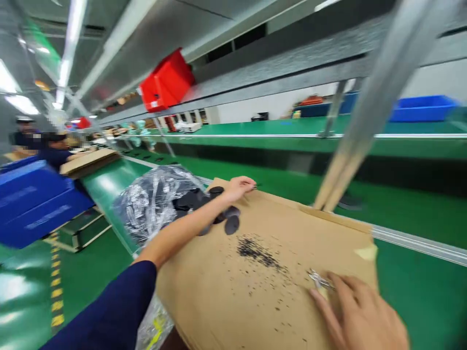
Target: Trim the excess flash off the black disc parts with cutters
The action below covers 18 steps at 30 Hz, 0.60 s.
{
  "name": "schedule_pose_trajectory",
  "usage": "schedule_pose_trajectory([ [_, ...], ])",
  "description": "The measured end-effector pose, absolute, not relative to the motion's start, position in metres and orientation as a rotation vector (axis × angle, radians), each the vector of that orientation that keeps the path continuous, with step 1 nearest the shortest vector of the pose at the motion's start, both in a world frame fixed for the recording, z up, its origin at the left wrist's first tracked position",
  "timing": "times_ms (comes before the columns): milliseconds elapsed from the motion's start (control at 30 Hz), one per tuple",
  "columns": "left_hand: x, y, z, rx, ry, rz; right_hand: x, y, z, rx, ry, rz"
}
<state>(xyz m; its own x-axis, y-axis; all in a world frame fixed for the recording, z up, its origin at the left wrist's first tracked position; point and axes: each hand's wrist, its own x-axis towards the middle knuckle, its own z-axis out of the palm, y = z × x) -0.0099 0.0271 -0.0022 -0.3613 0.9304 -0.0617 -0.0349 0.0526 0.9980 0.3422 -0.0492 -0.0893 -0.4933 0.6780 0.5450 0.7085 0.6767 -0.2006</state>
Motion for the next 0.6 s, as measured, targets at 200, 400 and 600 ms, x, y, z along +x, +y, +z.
schedule_pose_trajectory([
  [200, -0.032, 0.098, 0.001, 1.591, 1.704, 1.113, 0.348, -0.065, -0.072, -1.097, -2.289, -0.327],
  [400, -0.038, 0.13, -0.005, 1.963, 1.908, 0.812, 0.349, -0.073, -0.07, -1.152, -2.28, -0.279],
  [600, -0.037, 0.13, 0.008, 2.174, 1.936, 0.634, 0.347, -0.079, -0.067, -1.211, -2.272, -0.206],
])
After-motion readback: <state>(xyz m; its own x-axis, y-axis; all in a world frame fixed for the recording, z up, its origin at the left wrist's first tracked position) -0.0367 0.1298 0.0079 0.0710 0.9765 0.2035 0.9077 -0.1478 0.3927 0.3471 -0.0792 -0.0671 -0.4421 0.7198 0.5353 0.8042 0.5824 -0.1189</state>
